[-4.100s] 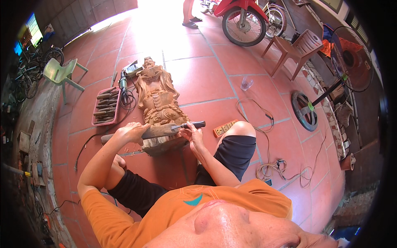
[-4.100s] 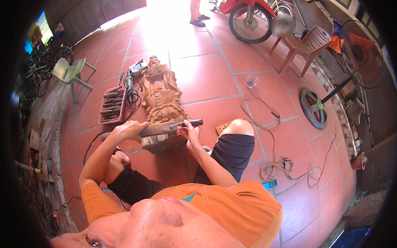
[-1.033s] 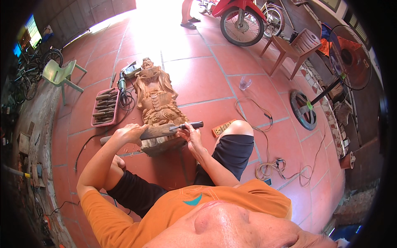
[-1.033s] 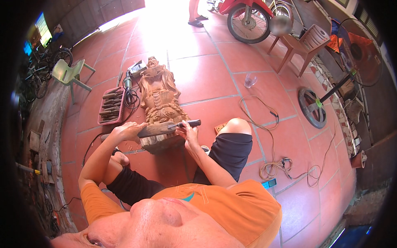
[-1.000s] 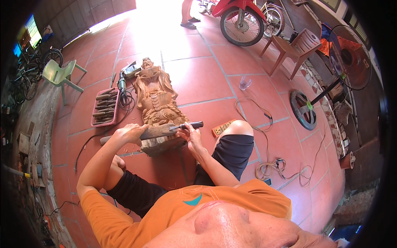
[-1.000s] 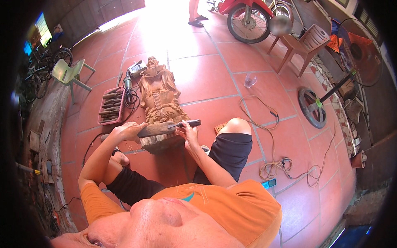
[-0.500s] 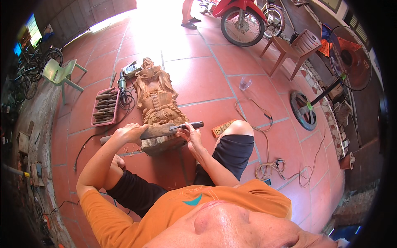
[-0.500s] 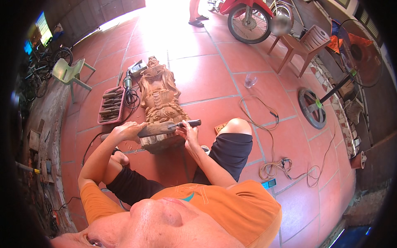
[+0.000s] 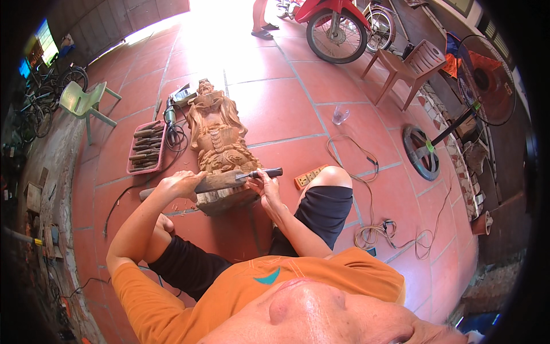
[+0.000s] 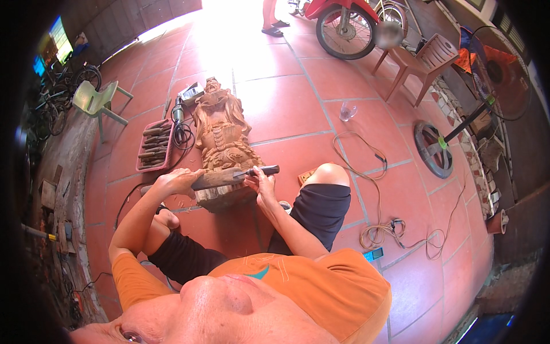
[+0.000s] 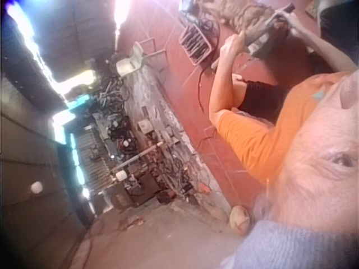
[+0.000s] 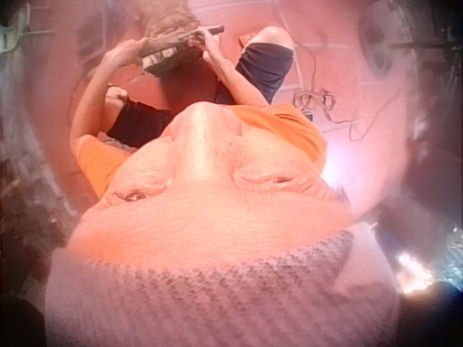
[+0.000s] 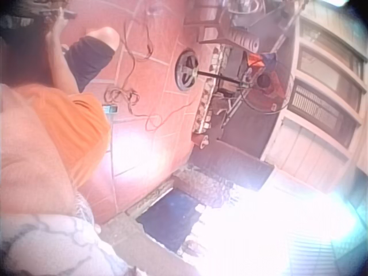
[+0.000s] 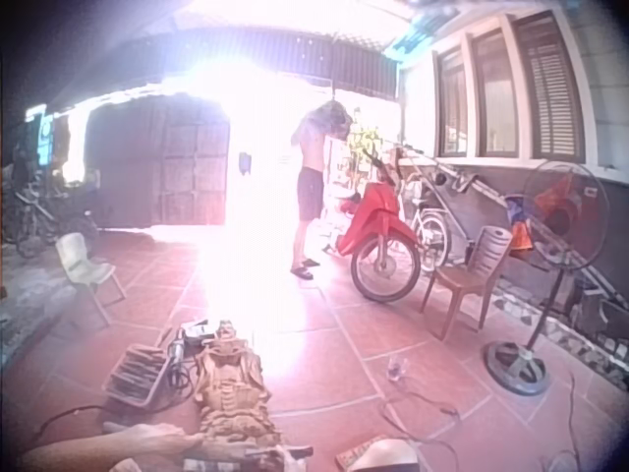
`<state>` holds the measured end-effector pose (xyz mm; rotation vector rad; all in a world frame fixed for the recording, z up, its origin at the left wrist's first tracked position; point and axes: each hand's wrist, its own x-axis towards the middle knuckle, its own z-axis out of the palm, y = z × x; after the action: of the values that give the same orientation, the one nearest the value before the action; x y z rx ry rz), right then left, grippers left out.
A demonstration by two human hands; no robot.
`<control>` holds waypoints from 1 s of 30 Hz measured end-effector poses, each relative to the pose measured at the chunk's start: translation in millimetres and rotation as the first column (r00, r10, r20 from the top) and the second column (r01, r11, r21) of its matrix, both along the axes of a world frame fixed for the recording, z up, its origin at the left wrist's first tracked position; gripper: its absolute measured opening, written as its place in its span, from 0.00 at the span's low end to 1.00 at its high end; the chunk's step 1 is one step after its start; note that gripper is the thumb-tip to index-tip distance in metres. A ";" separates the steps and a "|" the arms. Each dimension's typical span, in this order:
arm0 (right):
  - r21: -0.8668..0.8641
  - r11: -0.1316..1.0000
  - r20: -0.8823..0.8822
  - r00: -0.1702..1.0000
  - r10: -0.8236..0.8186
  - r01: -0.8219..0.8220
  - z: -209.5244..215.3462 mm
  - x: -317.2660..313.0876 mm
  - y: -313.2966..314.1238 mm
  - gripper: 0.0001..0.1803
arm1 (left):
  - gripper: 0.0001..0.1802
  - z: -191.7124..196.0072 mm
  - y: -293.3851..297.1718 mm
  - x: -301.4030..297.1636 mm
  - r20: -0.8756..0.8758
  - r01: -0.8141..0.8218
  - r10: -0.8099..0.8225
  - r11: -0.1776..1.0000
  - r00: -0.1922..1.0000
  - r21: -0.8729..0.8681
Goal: The person sits on the floor and carves a wooden sculpture using a chisel and mallet. They repeatedly strike the chisel to shape the wood, occasionally adjusting the sculpture's position.
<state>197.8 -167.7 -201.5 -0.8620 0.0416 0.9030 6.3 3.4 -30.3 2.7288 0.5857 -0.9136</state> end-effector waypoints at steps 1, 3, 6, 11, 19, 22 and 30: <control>0.003 1.000 0.002 1.000 0.000 0.000 0.2 -0.2 0.2 0.11 | 0.55 -1.0 0.6 -0.5 0.003 0.002 -0.002 1.000 1.000 -0.004; -0.003 1.000 0.004 1.000 0.006 -0.006 0.4 -0.1 0.0 0.11 | 0.55 -3.6 2.0 -1.3 0.007 0.007 -0.006 1.000 1.000 -0.011; -0.003 1.000 0.006 1.000 0.006 -0.006 0.3 -0.1 0.1 0.11 | 0.55 -3.9 1.6 -0.7 0.002 0.000 0.000 1.000 1.000 -0.010; -0.009 1.000 0.000 1.000 0.011 -0.011 0.3 -0.5 0.1 0.11 | 0.55 -4.5 1.1 -1.2 0.011 -0.008 0.008 1.000 1.000 -0.015; -0.011 1.000 0.009 1.000 0.008 -0.008 1.1 -0.2 -0.6 0.11 | 0.54 -4.9 1.4 -2.0 0.027 -0.007 0.007 1.000 1.000 -0.001; -0.007 1.000 0.005 1.000 0.016 -0.016 0.5 0.4 -1.0 0.12 | 0.54 -2.2 -0.3 -0.7 0.017 -0.007 0.007 1.000 1.000 -0.003; -0.013 1.000 0.005 1.000 0.015 -0.015 -0.6 0.2 -0.7 0.11 | 0.55 -11.2 3.9 -3.5 0.041 0.004 -0.004 1.000 0.999 -0.005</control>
<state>198.0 -168.4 -202.1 -0.8777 0.0365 0.9153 2.8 7.3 -41.5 2.7377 0.5694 -0.8566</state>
